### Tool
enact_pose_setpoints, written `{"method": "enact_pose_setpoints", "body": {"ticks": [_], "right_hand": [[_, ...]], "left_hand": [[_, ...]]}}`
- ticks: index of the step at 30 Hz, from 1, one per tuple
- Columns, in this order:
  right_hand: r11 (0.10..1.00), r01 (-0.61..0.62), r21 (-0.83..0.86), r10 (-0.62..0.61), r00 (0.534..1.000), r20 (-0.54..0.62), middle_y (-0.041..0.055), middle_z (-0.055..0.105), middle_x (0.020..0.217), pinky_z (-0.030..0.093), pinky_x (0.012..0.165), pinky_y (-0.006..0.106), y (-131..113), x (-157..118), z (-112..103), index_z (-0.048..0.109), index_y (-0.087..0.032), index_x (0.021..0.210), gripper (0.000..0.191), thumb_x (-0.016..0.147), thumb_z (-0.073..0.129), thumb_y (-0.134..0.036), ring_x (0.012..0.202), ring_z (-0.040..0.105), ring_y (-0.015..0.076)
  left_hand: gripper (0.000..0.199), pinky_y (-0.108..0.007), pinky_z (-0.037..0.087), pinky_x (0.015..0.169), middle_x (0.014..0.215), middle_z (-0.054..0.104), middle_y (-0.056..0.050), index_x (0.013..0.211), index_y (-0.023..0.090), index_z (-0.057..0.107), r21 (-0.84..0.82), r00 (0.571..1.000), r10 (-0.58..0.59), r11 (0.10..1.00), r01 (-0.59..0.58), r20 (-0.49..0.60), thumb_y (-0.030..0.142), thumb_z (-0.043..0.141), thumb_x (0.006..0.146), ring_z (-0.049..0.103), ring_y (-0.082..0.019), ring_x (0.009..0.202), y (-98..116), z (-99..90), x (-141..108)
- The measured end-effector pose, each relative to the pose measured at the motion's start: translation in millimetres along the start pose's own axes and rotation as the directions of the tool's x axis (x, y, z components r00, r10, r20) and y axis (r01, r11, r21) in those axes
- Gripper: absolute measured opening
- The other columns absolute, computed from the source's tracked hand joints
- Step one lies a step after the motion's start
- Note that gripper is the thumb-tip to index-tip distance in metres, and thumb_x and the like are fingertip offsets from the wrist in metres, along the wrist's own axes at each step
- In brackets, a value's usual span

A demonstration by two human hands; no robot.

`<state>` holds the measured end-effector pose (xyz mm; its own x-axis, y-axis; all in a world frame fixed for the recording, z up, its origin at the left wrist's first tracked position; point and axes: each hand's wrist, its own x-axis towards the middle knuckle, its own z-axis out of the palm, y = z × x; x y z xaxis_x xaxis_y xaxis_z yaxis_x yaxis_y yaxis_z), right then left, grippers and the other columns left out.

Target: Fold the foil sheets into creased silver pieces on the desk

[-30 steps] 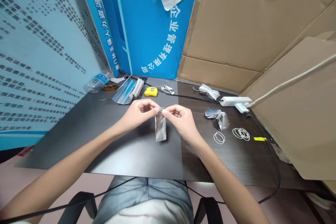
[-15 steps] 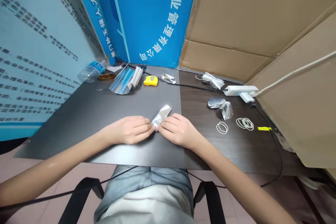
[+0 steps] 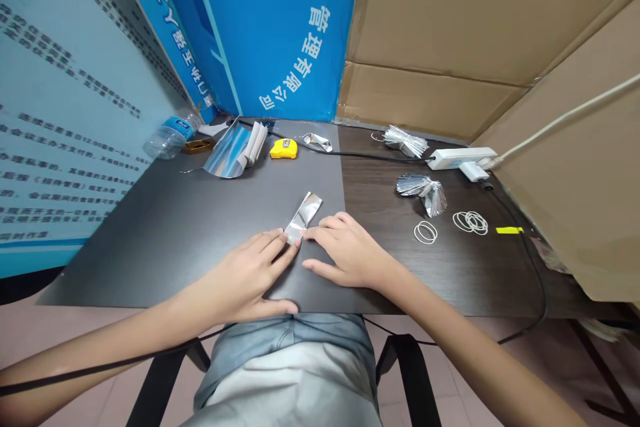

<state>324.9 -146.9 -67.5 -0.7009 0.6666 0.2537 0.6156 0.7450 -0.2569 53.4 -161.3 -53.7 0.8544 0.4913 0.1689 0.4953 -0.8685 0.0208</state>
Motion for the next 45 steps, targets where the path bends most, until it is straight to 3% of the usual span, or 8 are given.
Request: {"method": "enact_pose_setpoints", "body": {"ticks": [19,22,26,31,36,39,42,45], "right_hand": [[0.974,-0.198,0.113,0.201,0.98,-0.008,0.0092,0.078,0.127,0.043,0.109,0.049,30.5,12.4,-2.1,0.065,-0.02,0.124,0.033,0.109,0.051,-0.045,0.119,0.066,0.0266],[0.961,-0.186,0.205,0.19,0.982,0.0,0.0075,0.078,0.128,0.045,0.111,0.048,32.8,12.1,-3.0,0.065,-0.023,0.126,0.031,0.108,0.053,-0.045,0.123,0.065,0.0262],[0.958,-0.163,0.234,0.167,0.986,0.005,0.0085,0.074,0.136,0.048,0.112,0.049,27.4,9.5,-1.5,0.066,-0.025,0.131,0.034,0.105,0.059,-0.045,0.126,0.065,0.0269],[0.905,-0.198,0.375,0.23,0.972,-0.041,0.0099,0.074,0.137,0.052,0.113,0.048,15.9,4.8,3.2,0.063,-0.025,0.137,0.035,0.107,0.056,-0.042,0.128,0.068,0.0257],[0.839,-0.307,0.45,0.41,0.899,-0.151,0.0115,0.071,0.14,0.056,0.111,0.048,29.9,11.8,-1.0,0.06,-0.025,0.144,0.049,0.099,0.068,-0.042,0.122,0.07,0.0253],[0.846,-0.387,0.368,0.425,0.905,-0.025,0.0154,0.065,0.146,0.051,0.115,0.055,43.4,22.1,-7.1,0.06,-0.022,0.146,0.069,0.086,0.082,-0.047,0.137,0.059,0.0325],[0.857,-0.338,0.388,0.331,0.94,0.087,0.0124,0.072,0.135,0.05,0.114,0.051,50.6,32.4,-12.2,0.07,-0.021,0.132,0.053,0.086,0.082,-0.044,0.132,0.059,0.031],[0.814,-0.312,0.49,0.292,0.949,0.119,0.0069,0.077,0.113,0.052,0.103,0.04,50.4,39.0,-14.5,0.076,-0.021,0.11,0.025,0.092,0.073,-0.038,0.109,0.069,0.0229]], "left_hand": [[0.104,-0.061,0.052,0.116,0.143,0.061,-0.027,0.157,0.004,0.05,-0.143,0.993,-0.089,0.985,0.1,0.077,0.081,0.062,0.089,0.053,-0.048,0.143,-1.8,4.3,-8.5],[0.085,-0.056,0.055,0.109,0.132,0.066,-0.02,0.145,0.014,0.063,-0.204,0.982,-0.16,0.963,0.178,0.103,0.081,0.056,0.094,0.063,-0.04,0.126,-2.8,-5.3,1.9],[0.054,-0.046,0.057,0.094,0.11,0.068,-0.011,0.105,0.02,0.073,-0.223,0.93,-0.355,0.902,0.369,0.098,0.068,0.047,0.105,0.066,-0.029,0.105,-0.5,-10.1,26.3],[0.024,-0.042,0.056,0.09,0.113,0.069,-0.011,0.111,0.018,0.065,-0.237,0.836,-0.548,0.816,0.528,-0.022,0.04,0.059,0.105,0.065,-0.029,0.102,0.3,5.1,46.4],[0.04,-0.05,0.058,0.1,0.122,0.073,-0.01,0.133,0.021,0.059,-0.496,0.805,-0.593,0.7,0.513,-0.003,0.028,0.071,0.096,0.067,-0.032,0.115,-10.6,17.2,47.0],[0.048,-0.047,0.059,0.103,0.12,0.073,-0.008,0.136,0.023,0.058,-0.632,0.81,-0.586,0.615,0.471,0.034,0.024,0.075,0.091,0.068,-0.028,0.116,-18.8,17.8,46.3],[0.043,-0.04,0.059,0.103,0.118,0.071,-0.006,0.133,0.024,0.06,-0.72,0.849,-0.527,0.573,0.392,0.043,0.02,0.072,0.091,0.069,-0.022,0.112,-24.9,14.3,46.4],[0.043,-0.036,0.061,0.097,0.124,0.071,-0.007,0.133,0.024,0.061,-0.787,0.886,-0.461,0.531,0.315,0.044,0.021,0.071,0.091,0.071,-0.019,0.104,-29.4,11.4,47.1]]}}
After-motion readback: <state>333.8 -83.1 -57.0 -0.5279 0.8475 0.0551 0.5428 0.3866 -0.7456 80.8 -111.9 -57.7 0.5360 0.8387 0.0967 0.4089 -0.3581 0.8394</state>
